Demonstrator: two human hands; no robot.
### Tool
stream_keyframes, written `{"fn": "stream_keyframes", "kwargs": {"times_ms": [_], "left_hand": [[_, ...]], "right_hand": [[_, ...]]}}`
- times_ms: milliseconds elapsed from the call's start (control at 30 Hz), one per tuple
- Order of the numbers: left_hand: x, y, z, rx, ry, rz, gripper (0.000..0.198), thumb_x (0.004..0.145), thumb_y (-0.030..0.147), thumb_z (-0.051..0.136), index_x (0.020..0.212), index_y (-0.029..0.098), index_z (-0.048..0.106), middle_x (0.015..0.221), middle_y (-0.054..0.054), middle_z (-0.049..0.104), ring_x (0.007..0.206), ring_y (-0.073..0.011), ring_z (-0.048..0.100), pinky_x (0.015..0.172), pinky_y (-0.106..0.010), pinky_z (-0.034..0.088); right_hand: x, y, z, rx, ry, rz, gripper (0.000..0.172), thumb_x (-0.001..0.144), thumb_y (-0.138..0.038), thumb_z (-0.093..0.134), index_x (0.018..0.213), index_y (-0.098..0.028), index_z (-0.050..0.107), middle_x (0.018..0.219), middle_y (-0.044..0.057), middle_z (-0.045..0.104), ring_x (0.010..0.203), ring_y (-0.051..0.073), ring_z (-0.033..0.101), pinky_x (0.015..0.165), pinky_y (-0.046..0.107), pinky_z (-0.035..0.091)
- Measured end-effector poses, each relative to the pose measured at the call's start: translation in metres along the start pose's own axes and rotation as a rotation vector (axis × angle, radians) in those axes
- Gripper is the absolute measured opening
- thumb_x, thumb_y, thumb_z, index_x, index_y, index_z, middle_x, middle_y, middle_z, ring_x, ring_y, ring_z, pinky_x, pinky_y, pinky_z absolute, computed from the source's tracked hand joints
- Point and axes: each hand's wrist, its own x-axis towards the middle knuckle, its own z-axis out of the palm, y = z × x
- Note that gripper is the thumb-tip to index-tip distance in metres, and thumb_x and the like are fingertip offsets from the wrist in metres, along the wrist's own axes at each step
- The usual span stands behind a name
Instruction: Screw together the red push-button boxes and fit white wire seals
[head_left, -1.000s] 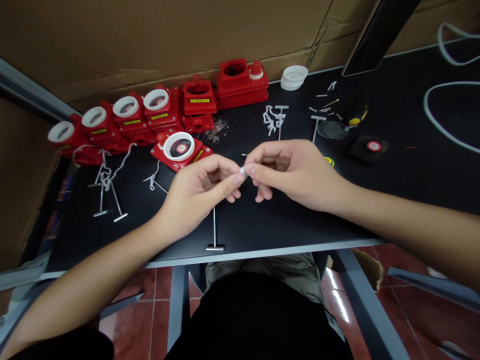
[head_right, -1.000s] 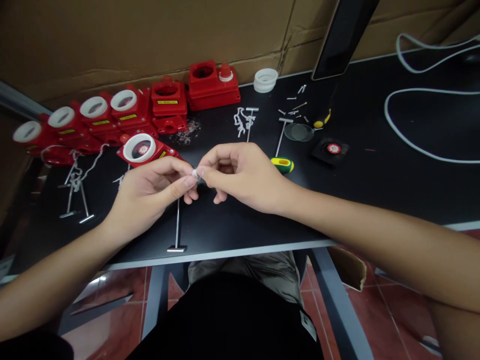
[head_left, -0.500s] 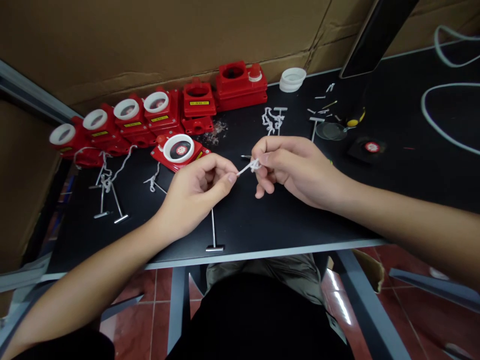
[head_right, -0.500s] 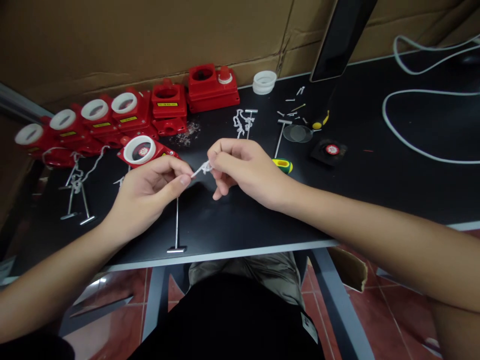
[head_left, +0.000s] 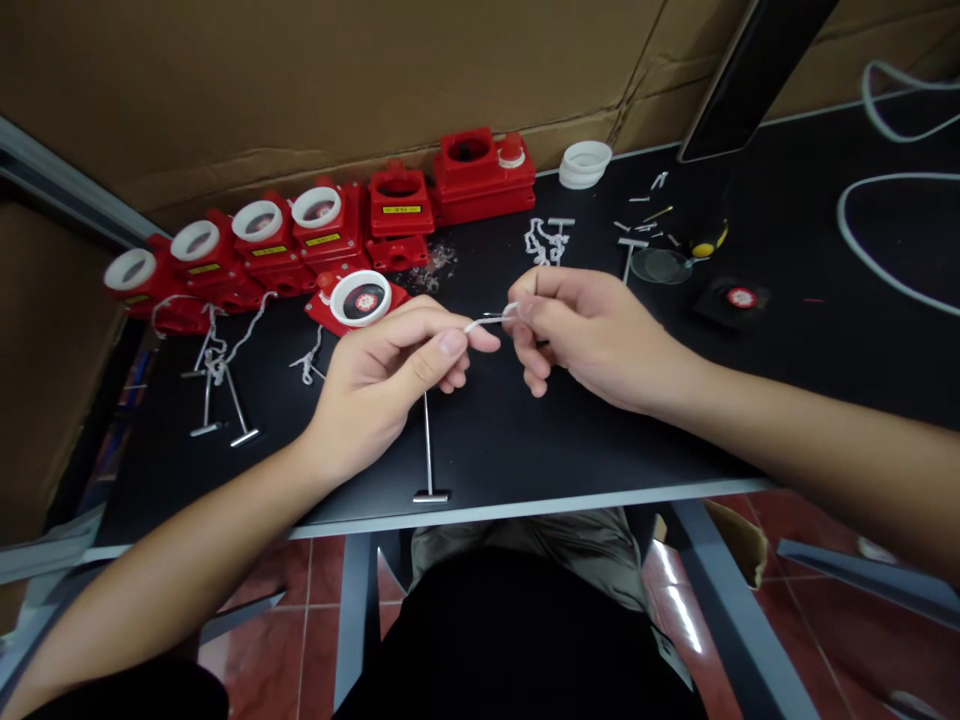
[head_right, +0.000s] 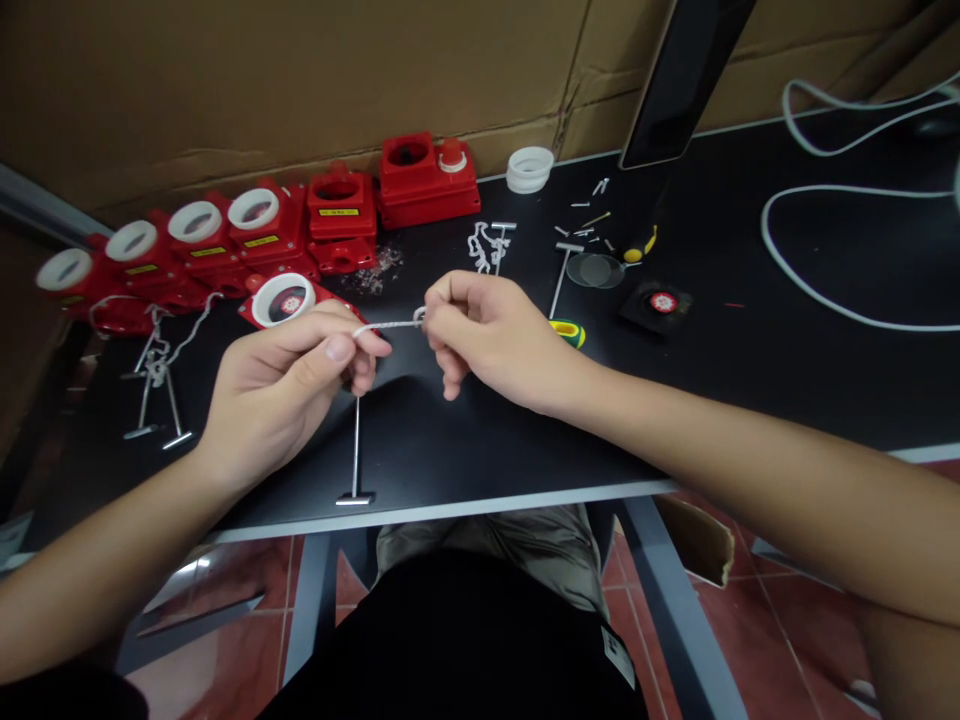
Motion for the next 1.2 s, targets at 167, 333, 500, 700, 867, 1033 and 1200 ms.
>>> {"fn": "stream_keyframes", "kwargs": {"times_ms": [167,333,500,700,867,1033,1200], "left_hand": [[0.000,-0.002,0.000,0.010,0.058,0.086,0.016,0.106,0.044,0.095,0.115,0.031,0.099,0.128,-0.009,0.082,0.093,-0.0176,0.077,0.089,-0.032,0.071],[-0.002,-0.002,0.000,0.038,0.082,0.090,0.013,0.108,0.041,0.094,0.115,0.032,0.099,0.150,-0.008,0.083,0.100,-0.0179,0.080,0.095,-0.034,0.072],[-0.003,-0.004,0.001,0.005,0.091,0.045,0.014,0.106,0.044,0.096,0.114,0.033,0.099,0.123,-0.008,0.092,0.103,-0.0226,0.082,0.086,-0.033,0.068],[-0.001,-0.002,0.001,0.037,0.009,0.013,0.022,0.105,0.050,0.096,0.115,0.031,0.099,0.108,-0.006,0.091,0.099,-0.0220,0.082,0.094,-0.035,0.067],[0.004,0.005,0.000,0.124,-0.076,0.029,0.018,0.106,0.046,0.095,0.106,0.028,0.098,0.103,-0.007,0.089,0.095,-0.0229,0.080,0.092,-0.036,0.066],[0.003,0.007,0.000,0.109,-0.116,0.011,0.014,0.107,0.036,0.094,0.104,0.022,0.094,0.098,-0.006,0.086,0.090,-0.0196,0.079,0.088,-0.031,0.067],[0.003,0.004,0.001,0.013,-0.095,-0.041,0.033,0.095,0.041,0.106,0.103,0.018,0.083,0.093,-0.002,0.083,0.082,-0.0157,0.080,0.080,-0.025,0.067]], "right_hand": [[-0.003,-0.001,0.001,0.033,-0.084,0.131,0.021,0.087,-0.019,0.083,0.088,-0.021,0.062,0.077,-0.005,0.067,0.052,0.009,0.061,0.040,0.022,0.056],[-0.007,-0.003,-0.001,0.000,0.004,0.062,0.032,0.083,-0.020,0.077,0.108,-0.026,0.059,0.083,-0.009,0.059,0.048,0.008,0.056,0.032,0.020,0.037],[-0.015,-0.010,0.002,-0.215,0.079,-0.200,0.030,0.091,-0.028,0.087,0.112,-0.028,0.065,0.095,-0.003,0.057,0.060,0.009,0.051,0.047,0.025,0.045],[-0.020,-0.014,0.000,-0.489,-0.016,-0.391,0.026,0.098,-0.033,0.092,0.122,-0.026,0.086,0.110,0.006,0.071,0.087,0.018,0.063,0.070,0.031,0.059],[-0.019,-0.008,-0.003,-0.475,-0.052,-0.382,0.016,0.102,-0.043,0.093,0.106,-0.027,0.089,0.105,0.005,0.073,0.085,0.018,0.067,0.067,0.033,0.061],[-0.020,-0.012,0.000,-0.396,-0.031,-0.361,0.027,0.096,-0.045,0.099,0.092,-0.024,0.081,0.099,0.004,0.069,0.082,0.018,0.067,0.061,0.031,0.060],[-0.018,-0.015,0.002,-0.291,-0.026,-0.326,0.038,0.095,-0.041,0.101,0.085,-0.024,0.068,0.091,0.001,0.065,0.069,0.013,0.064,0.051,0.028,0.057]]}}
